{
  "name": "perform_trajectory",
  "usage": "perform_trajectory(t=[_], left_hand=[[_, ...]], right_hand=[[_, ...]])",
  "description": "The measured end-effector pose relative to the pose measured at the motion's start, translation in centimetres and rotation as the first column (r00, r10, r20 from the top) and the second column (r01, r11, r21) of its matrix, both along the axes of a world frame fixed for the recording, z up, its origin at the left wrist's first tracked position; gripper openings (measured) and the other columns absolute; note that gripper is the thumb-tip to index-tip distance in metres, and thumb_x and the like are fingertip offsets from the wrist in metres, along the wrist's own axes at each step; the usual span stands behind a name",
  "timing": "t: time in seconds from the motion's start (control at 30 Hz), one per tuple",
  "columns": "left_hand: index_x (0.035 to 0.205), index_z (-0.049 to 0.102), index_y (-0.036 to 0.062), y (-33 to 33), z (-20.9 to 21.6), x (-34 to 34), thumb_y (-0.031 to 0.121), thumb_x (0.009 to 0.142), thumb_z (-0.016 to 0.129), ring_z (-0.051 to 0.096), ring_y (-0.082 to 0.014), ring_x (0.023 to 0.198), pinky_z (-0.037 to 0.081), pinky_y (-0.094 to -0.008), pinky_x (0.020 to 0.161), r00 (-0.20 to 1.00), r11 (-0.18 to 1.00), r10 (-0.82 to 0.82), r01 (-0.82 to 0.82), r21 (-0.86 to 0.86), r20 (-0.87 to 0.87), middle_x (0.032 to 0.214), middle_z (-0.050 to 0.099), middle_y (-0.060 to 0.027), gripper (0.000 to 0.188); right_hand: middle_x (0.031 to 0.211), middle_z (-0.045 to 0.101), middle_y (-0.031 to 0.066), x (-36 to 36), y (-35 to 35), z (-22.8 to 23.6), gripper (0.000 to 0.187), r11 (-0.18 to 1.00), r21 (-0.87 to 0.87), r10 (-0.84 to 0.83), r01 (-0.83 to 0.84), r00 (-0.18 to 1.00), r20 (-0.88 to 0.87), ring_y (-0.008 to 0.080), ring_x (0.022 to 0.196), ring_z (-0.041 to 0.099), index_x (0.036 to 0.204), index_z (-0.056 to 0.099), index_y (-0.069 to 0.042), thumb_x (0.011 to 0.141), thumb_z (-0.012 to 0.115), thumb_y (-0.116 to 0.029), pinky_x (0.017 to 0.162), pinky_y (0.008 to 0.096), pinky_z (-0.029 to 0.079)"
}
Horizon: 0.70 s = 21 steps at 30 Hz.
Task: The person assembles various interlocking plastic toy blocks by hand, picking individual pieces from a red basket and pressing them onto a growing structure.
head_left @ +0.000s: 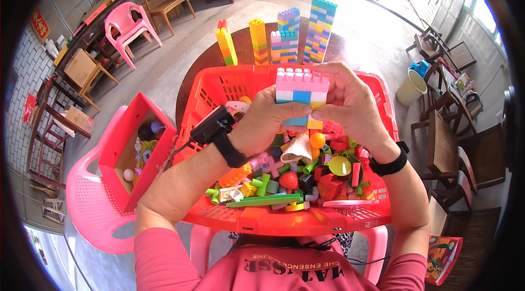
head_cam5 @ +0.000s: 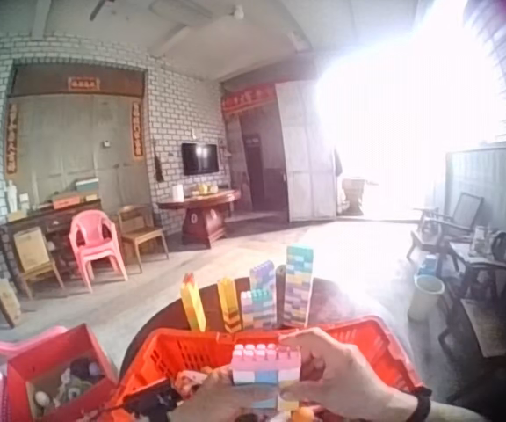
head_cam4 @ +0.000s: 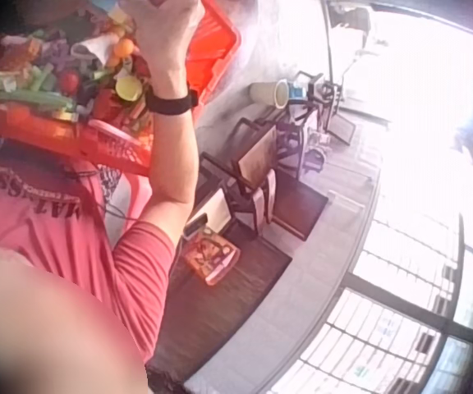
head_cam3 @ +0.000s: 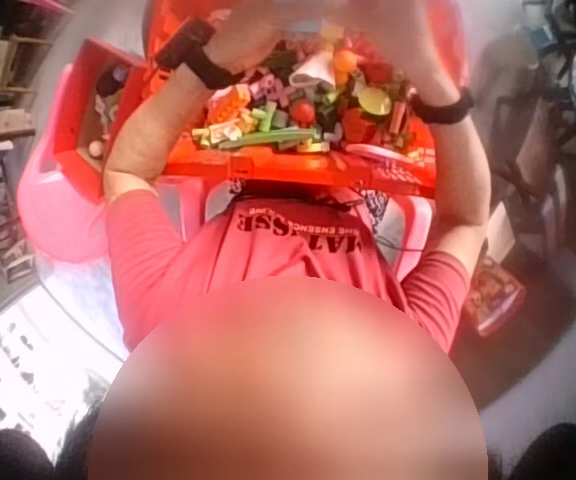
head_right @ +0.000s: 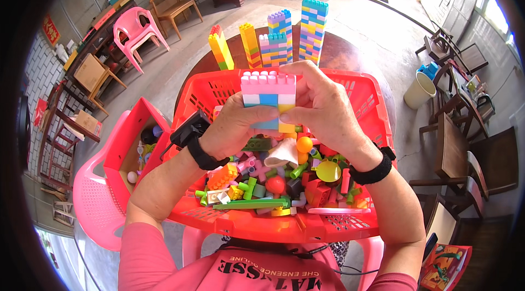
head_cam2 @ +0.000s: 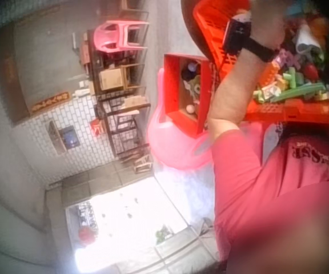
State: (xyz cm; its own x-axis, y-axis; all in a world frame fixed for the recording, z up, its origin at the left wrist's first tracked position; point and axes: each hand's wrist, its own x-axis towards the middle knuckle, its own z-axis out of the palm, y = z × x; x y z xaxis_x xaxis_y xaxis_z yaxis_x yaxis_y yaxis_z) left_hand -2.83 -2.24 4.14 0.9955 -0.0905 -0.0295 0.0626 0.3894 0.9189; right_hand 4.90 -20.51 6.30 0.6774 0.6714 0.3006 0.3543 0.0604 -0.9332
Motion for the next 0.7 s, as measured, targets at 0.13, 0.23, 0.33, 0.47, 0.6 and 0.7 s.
perform_trajectory(t=[0.13,0.23,0.33,0.47,0.6,0.7], left_hand=[[0.12,0.06,0.0047,-0.3,0.2,-0.2,0.012,0.084,0.076,0.068,-0.0145,0.095,0.059,-0.0322,0.08,0.999,1.0,0.03,-0.03,0.004,-0.01,0.108,0.068,-0.0043,0.039],[0.12,0.059,0.0035,-0.2,0.3,-0.2,0.01,0.079,0.08,0.067,-0.0133,0.094,0.058,-0.0313,0.081,0.999,0.995,0.04,-0.041,0.095,0.013,0.106,0.067,-0.0044,0.046],[0.123,0.053,0.0025,-0.2,0.0,0.0,0.008,0.075,0.082,0.064,-0.013,0.097,0.056,-0.0308,0.084,0.986,0.973,0.05,-0.084,0.216,0.158,0.108,0.064,-0.0054,0.057],[0.13,0.044,0.002,-1.2,-0.7,0.1,0.006,0.073,0.081,0.06,-0.0134,0.105,0.053,-0.0301,0.088,0.905,0.919,0.195,-0.303,0.251,0.379,0.116,0.06,-0.0078,0.068],[0.132,0.042,0.0023,-1.0,-0.6,0.2,0.008,0.072,0.08,0.059,-0.0158,0.108,0.052,-0.0327,0.088,0.9,0.887,0.203,-0.336,0.316,0.386,0.117,0.06,-0.01,0.072],[0.132,0.044,0.0033,0.5,0.1,0.4,0.009,0.071,0.079,0.061,-0.0181,0.104,0.052,-0.0346,0.087,0.916,0.78,0.047,-0.284,0.558,0.399,0.114,0.061,-0.0108,0.07]], right_hand=[[0.092,0.069,0.0074,-0.1,0.1,0.3,0.063,1.0,-0.016,-0.01,0.01,1.0,-0.024,0.012,0.086,0.068,0.13,0.051,-0.005,0.073,0.071,0.01,0.075,0.0277,0.055],[0.095,0.069,0.0078,-0.3,0.1,0.5,0.063,0.998,0.063,0.031,-0.027,0.998,-0.063,0.0124,0.087,0.068,0.131,0.05,-0.005,0.074,0.07,0.012,0.076,0.027,0.055],[0.099,0.068,0.0085,-0.1,-0.2,0.8,0.063,0.994,0.106,0.041,-0.032,0.996,-0.083,0.0128,0.088,0.068,0.132,0.049,-0.005,0.074,0.07,0.013,0.076,0.0262,0.055],[0.097,0.066,0.0076,0.1,0.0,0.4,0.065,0.993,0.115,0.008,0.004,0.995,-0.098,0.0122,0.088,0.068,0.133,0.048,-0.006,0.075,0.07,0.013,0.075,0.0251,0.055],[0.094,0.063,0.0042,0.3,0.4,-0.2,0.056,0.989,0.141,-0.039,0.054,0.993,-0.11,0.0107,0.088,0.066,0.124,0.049,-0.005,0.075,0.072,0.011,0.071,0.0232,0.054],[0.091,0.06,0.0019,0.8,-0.1,0.1,0.04,0.994,0.058,-0.085,0.087,0.995,-0.045,0.0084,0.087,0.062,0.11,0.05,-0.003,0.078,0.074,0.004,0.068,0.0228,0.051]])
